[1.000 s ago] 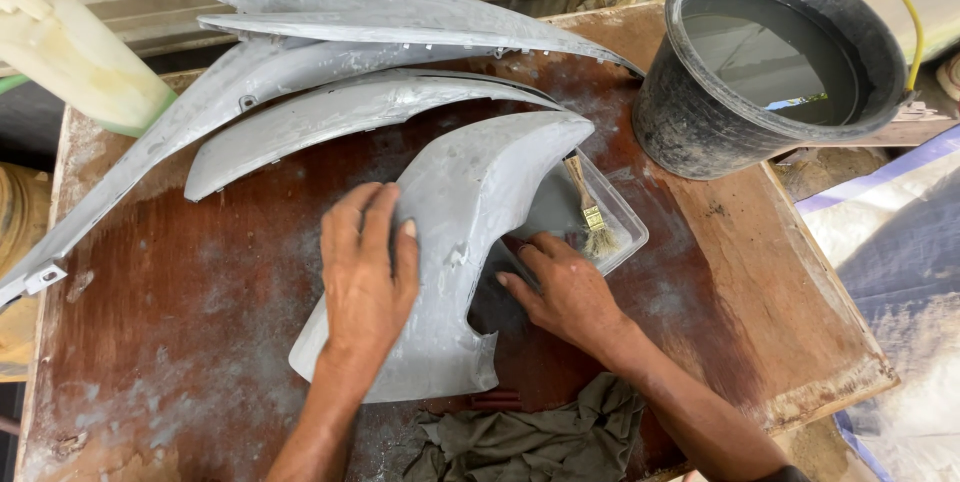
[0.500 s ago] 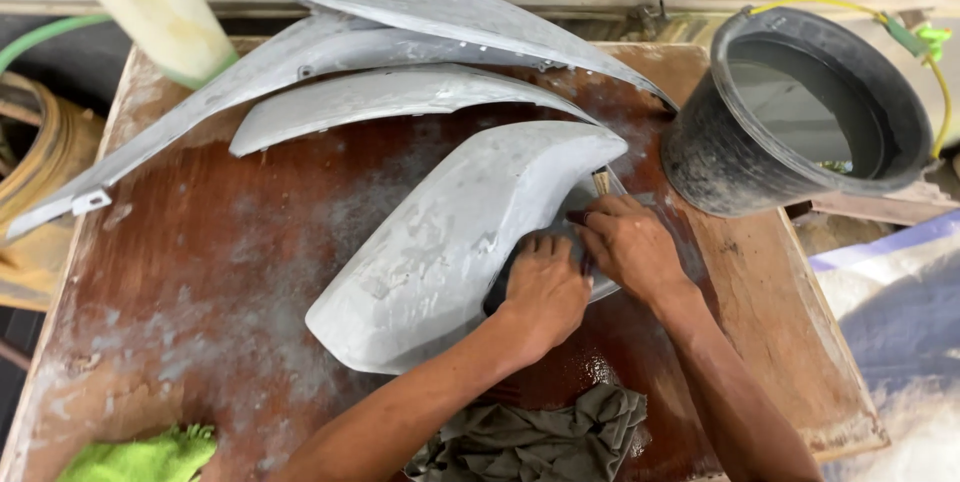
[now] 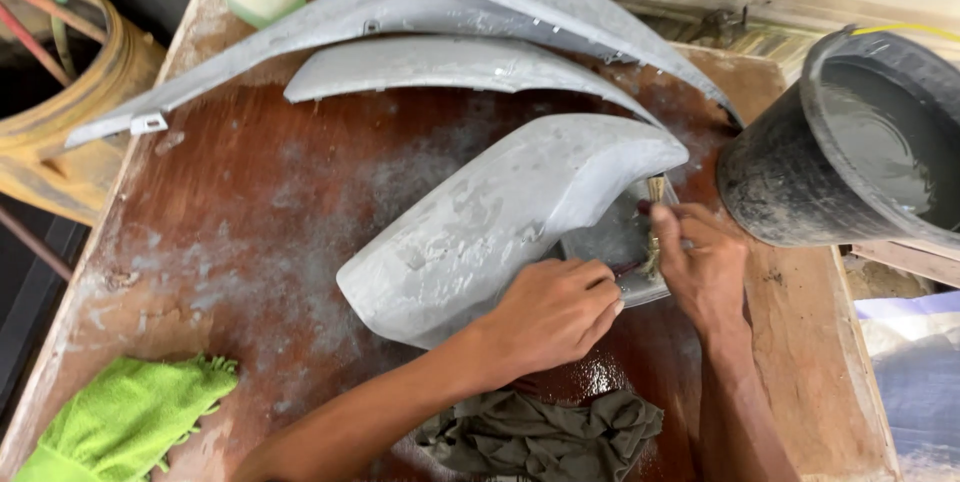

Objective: The person sands a grey plastic car part, likely a fender, using a red sanding block. They work on the surface and edges, occasionally dipping the block into a container of water. The person flips the part over to sand the other side and continues the process.

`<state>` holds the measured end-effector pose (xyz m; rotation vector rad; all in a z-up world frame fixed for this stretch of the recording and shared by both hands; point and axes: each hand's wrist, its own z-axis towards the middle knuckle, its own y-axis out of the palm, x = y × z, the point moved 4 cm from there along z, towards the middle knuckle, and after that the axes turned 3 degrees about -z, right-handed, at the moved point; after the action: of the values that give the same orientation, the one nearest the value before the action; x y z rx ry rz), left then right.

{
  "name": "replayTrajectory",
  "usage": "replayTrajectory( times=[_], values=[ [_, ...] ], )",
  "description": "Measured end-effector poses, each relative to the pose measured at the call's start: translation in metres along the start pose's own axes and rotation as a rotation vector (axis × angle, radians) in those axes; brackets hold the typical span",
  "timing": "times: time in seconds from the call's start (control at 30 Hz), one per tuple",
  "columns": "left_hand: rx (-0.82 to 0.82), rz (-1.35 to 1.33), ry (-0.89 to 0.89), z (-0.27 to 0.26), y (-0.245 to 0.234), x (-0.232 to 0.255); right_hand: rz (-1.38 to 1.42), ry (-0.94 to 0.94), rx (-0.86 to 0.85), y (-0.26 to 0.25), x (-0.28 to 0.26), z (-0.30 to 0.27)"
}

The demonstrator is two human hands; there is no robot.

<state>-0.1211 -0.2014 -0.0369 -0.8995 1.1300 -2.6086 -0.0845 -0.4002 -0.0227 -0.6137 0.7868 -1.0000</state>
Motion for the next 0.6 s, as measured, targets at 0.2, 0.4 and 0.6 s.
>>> replayTrajectory(
  times=[0.2,0.4,0.6],
  values=[
    [0.587,0.179,-0.201,-0.017,-0.078,-0.083,0.346,-0.291,0.085,0.024,-0.065,-0.003],
    [0.337,0.088,-0.559,-0.018,-0.098,-0.121,0.050,-0.379,0.064,0.046,-0.113,-0.001],
    [0.203,0.018,-0.642,-0.022,-0.096,-0.134,0.106,-0.507,-0.071,0.054,-0.139,-0.043]
  ],
)
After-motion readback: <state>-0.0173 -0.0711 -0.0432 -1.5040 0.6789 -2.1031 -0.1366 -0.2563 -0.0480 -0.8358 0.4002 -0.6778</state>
